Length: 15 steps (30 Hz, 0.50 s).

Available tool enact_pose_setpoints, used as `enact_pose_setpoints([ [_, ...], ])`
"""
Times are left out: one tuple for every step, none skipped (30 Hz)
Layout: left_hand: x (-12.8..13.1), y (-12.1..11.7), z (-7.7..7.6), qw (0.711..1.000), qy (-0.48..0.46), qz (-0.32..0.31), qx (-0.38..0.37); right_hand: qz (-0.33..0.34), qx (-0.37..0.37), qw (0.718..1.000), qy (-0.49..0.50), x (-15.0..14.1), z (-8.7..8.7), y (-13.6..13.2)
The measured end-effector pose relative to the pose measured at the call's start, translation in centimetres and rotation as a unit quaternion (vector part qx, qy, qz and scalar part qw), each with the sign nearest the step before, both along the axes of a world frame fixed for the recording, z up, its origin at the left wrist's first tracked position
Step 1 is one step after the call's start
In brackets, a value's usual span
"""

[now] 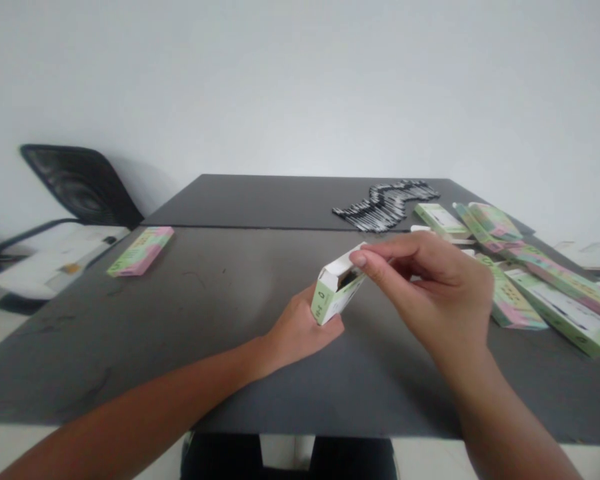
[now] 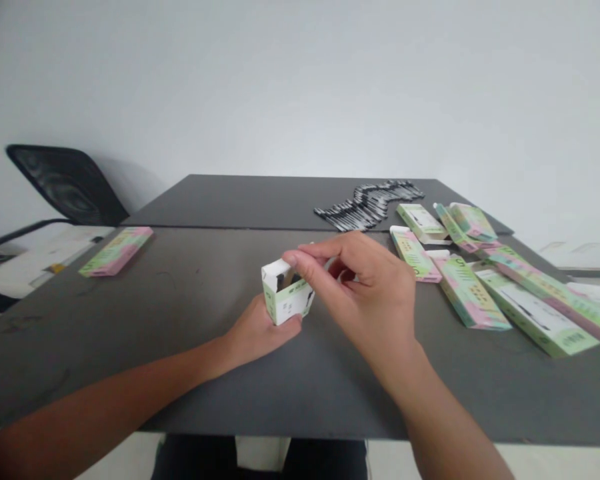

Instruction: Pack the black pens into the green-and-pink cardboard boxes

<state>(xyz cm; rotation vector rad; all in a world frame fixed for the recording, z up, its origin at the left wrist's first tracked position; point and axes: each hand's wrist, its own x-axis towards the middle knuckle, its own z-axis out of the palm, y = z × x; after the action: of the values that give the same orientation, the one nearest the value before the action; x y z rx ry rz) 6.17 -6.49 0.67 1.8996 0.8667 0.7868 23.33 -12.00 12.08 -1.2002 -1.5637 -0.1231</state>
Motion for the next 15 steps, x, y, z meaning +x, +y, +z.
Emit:
enact_pose_setpoints([
  [0.0, 0.0, -0.1, 1.0, -0.005, -0.001, -0.004, 0.007, -0.012, 1.0, -0.003, 0.0, 0.0, 0.0],
  [0.0, 0.1, -0.1, 1.0, -0.01, -0.003, -0.008, 0.014, -0.021, 1.0, -0.008, 0.1, -0.1, 0.0],
  [0.0, 0.1, -0.2, 1.0, -0.014, -0.003, -0.01, 0.019, -0.025, 0.999, -0.012, 0.1, -0.1, 0.0],
  [0.1, 0.1, -0.3, 1.0, -0.017, -0.003, -0.013, 0.024, -0.026, 0.999, -0.014, 0.1, -0.1, 0.0],
  [0.1, 0.1, -0.4, 1.0, -0.021, -0.004, -0.015, 0.029, -0.026, 0.999, -0.014, 0.1, -0.2, 0.0],
  [0.1, 0.1, -0.4, 1.0, -0.026, -0.004, -0.017, 0.033, -0.027, 0.999, -0.014, 0.1, -0.2, 0.1],
  [0.1, 0.1, -0.4, 0.999, -0.032, -0.006, -0.02, 0.04, -0.025, 0.999, -0.014, 0.1, -0.2, 0.1],
  [0.2, 0.1, -0.5, 0.999, -0.04, -0.009, -0.024, 0.05, -0.022, 0.998, -0.02, 0.1, -0.3, 0.2],
  [0.2, 0.1, -0.4, 0.998, -0.047, -0.012, -0.028, 0.065, -0.018, 0.997, -0.031, 0.1, -0.4, 0.4],
  [0.1, 0.0, -0.4, 0.998, -0.054, -0.015, -0.033, 0.08, -0.013, 0.996, -0.046, 0.3, -0.4, 0.5],
  [0.1, -0.1, -0.3, 0.997, -0.061, -0.015, -0.038, 0.092, -0.001, 0.994, -0.06, 0.4, -0.4, 0.6],
  [0.1, -0.2, -0.2, 0.997, -0.069, -0.015, -0.041, 0.099, 0.017, 0.993, -0.068, 0.7, -0.4, 0.6],
  [0.1, -0.3, 0.0, 0.996, -0.076, -0.014, -0.041, 0.095, 0.04, 0.992, -0.068, 1.0, -0.4, 0.7],
  [0.0, -0.3, 0.2, 0.996, -0.081, -0.014, -0.033, 0.081, 0.067, 0.993, -0.06, 1.4, -0.4, 0.7],
  [0.0, -0.4, 0.4, 0.996, -0.082, -0.013, -0.017, 0.067, 0.084, 0.992, -0.063, 1.7, -0.4, 0.8],
])
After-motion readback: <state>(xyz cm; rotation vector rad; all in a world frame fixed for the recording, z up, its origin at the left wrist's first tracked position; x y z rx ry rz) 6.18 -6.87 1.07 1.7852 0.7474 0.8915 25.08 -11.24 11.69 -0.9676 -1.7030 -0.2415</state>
